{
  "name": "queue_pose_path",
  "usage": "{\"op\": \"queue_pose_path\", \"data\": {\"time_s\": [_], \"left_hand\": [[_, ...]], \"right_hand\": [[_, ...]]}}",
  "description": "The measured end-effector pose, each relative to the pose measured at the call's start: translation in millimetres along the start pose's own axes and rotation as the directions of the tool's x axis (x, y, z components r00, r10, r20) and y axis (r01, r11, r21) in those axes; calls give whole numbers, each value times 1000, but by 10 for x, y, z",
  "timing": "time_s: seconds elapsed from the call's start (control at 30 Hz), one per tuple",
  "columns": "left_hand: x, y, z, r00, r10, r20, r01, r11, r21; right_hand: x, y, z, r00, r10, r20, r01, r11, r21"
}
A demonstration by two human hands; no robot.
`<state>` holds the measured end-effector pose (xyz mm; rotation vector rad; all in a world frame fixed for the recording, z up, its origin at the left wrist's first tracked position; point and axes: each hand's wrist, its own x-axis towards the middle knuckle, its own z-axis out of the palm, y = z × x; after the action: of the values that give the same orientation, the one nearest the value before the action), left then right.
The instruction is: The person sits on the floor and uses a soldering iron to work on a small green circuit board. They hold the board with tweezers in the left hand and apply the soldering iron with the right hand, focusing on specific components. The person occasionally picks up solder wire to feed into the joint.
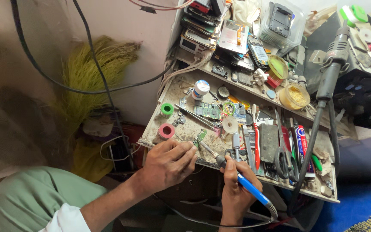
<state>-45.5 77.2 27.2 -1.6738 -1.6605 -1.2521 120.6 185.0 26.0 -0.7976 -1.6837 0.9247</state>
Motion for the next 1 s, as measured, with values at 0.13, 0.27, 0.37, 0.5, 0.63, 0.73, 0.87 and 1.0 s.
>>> {"op": "queue_pose_path", "data": {"time_s": [0.13, 0.27, 0.37, 0.5, 0.63, 0.73, 0.87, 1.0], "left_hand": [[0, 2, 6, 1000, -7, -5, 7, 1000, 3], [-6, -4, 4, 1000, 3, -4, -3, 1000, 12], [-9, -6, 10, 1000, 7, 13, -7, 1000, 11], [-11, -5, 20, 1000, -2, 12, 2, 1000, 12], [-9, 1, 17, 1000, -4, 2, 4, 1000, 10], [-18, 15, -5, 1000, -10, 7, 9, 1000, 9], [3, -4, 1, 1000, -11, 9, 11, 1000, 5], [0, -11, 11, 1000, -19, 16, 19, 1000, -3]], "right_hand": [[10, 6, 0, 999, -40, 5, 40, 999, 3], [8, -12, -1, 1000, -7, 5, 7, 1000, -7], [12, -29, -3, 1000, 2, 6, -2, 1000, -26], [15, -39, 6, 1000, 6, 8, -6, 1000, -4], [12, -33, -2, 1000, -5, 12, 5, 1000, -10], [-1, -15, -6, 1000, -14, 10, 14, 1000, -8], [29, 35, 2, 1000, -15, -3, 15, 1000, -24], [67, 70, -8, 1000, -10, 3, 10, 999, -43]]}}
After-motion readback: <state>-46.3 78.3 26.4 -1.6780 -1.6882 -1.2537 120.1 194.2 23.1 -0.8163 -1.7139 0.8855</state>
